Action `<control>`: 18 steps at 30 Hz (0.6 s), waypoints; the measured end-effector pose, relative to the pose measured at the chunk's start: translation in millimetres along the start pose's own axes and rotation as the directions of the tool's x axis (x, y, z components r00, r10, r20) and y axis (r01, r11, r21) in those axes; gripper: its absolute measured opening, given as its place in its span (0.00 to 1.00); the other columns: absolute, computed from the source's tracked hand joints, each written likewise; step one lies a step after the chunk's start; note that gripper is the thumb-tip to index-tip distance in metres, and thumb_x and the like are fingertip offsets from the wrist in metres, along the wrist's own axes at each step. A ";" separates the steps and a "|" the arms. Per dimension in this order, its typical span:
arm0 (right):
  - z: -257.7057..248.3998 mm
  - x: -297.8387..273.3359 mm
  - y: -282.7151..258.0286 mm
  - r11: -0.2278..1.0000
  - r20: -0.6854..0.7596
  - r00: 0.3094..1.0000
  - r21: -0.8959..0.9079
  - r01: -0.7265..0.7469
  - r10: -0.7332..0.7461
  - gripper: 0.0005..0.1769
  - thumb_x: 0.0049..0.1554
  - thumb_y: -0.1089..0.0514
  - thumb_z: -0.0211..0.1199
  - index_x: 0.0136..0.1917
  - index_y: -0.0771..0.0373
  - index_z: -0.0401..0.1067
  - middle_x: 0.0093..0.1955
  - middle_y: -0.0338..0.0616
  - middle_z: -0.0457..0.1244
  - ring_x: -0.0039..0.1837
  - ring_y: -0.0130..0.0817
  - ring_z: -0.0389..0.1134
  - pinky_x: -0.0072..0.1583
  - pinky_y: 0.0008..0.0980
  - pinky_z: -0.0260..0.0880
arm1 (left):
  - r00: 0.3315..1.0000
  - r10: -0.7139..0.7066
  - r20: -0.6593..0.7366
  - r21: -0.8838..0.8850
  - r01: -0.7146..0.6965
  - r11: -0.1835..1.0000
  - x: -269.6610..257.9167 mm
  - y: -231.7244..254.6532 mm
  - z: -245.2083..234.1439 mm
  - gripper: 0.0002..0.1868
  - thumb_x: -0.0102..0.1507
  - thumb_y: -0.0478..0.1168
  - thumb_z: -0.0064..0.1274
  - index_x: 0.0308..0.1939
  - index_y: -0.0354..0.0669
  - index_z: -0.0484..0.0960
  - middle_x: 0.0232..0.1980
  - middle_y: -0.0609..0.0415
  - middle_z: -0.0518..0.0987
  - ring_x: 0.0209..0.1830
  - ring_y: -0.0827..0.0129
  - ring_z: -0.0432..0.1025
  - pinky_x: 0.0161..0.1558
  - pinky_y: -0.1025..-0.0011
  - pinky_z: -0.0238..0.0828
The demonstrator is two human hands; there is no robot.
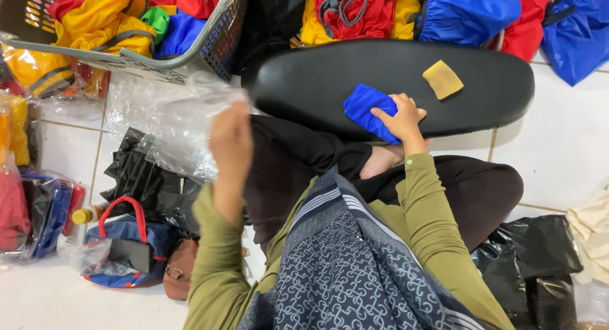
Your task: The person sits on the floor and folds a blue garment, placing it into a clear plastic bag and then a black plastic bag. They then pick up a red garment, unfold it, and use scissors to cut the drawstring cord attached to it.
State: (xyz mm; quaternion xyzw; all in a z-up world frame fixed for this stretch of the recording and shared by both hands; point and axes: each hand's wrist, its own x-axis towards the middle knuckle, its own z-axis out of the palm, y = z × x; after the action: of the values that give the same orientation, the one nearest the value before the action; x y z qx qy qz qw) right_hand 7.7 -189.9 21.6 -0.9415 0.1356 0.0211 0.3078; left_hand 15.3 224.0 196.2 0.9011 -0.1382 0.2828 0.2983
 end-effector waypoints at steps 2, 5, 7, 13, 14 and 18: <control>-0.1 -1.9 -0.5 0.999 -0.021 0.999 -0.022 0.038 -0.039 0.32 0.53 0.27 0.69 0.59 0.49 0.74 0.54 0.34 0.64 0.59 0.40 0.63 0.57 0.49 0.55 | 0.994 0.107 0.018 -0.025 -0.107 0.994 9.6 43.8 28.7 0.08 0.70 0.38 0.56 0.50 0.42 0.86 0.47 0.47 0.84 0.51 0.47 0.77 0.52 0.57 0.73; 4.7 -3.5 3.1 0.996 -0.058 0.995 -0.036 0.078 -0.080 0.32 0.54 0.28 0.68 0.60 0.51 0.74 0.55 0.37 0.64 0.59 0.43 0.63 0.57 0.50 0.55 | 0.957 0.290 -0.019 0.020 -0.289 0.957 8.0 76.2 102.8 0.11 0.67 0.44 0.59 0.53 0.51 0.86 0.56 0.54 0.83 0.61 0.52 0.74 0.62 0.54 0.68; 6.9 -3.9 3.2 0.996 -0.082 0.993 -0.026 0.080 -0.082 0.33 0.54 0.28 0.68 0.60 0.51 0.74 0.55 0.37 0.64 0.59 0.44 0.63 0.57 0.50 0.55 | 0.926 0.372 -0.069 0.094 -0.365 0.926 1.9 76.8 162.7 0.13 0.66 0.48 0.60 0.54 0.56 0.85 0.60 0.58 0.81 0.66 0.55 0.72 0.67 0.53 0.63; 9.2 -9.4 4.3 0.992 -0.148 0.983 -0.071 0.101 -0.110 0.31 0.50 0.30 0.70 0.56 0.52 0.74 0.54 0.33 0.65 0.57 0.39 0.64 0.56 0.45 0.55 | 0.889 0.204 0.410 -0.197 -0.132 0.971 2.6 51.6 241.2 0.25 0.74 0.59 0.40 0.60 0.50 0.84 0.69 0.42 0.75 0.70 0.40 0.68 0.63 0.41 0.65; 9.5 -12.3 4.6 0.991 -0.163 0.978 -0.057 0.121 -0.128 0.31 0.51 0.30 0.71 0.55 0.52 0.74 0.55 0.31 0.65 0.57 0.37 0.64 0.57 0.44 0.55 | 0.879 0.173 0.444 -0.274 -0.051 0.960 5.5 41.6 243.7 0.21 0.73 0.50 0.42 0.61 0.45 0.82 0.64 0.37 0.77 0.66 0.41 0.71 0.63 0.45 0.67; -10.0 -25.4 -16.0 0.967 -0.221 0.950 0.075 0.244 -0.222 0.25 0.51 0.37 0.75 0.51 0.53 0.74 0.56 0.29 0.68 0.57 0.36 0.65 0.59 0.38 0.56 | 0.830 0.075 0.553 -0.559 0.303 0.772 17.9 11.1 234.7 0.28 0.64 0.26 0.41 0.71 0.29 0.69 0.65 0.24 0.73 0.66 0.28 0.66 0.68 0.40 0.61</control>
State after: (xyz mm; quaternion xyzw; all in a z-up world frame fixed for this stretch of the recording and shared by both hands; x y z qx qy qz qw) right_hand -12.9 -177.2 42.1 -0.9309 0.0562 -0.1223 0.3395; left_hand 125.3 69.3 56.5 0.7989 -0.2456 -0.0677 0.5449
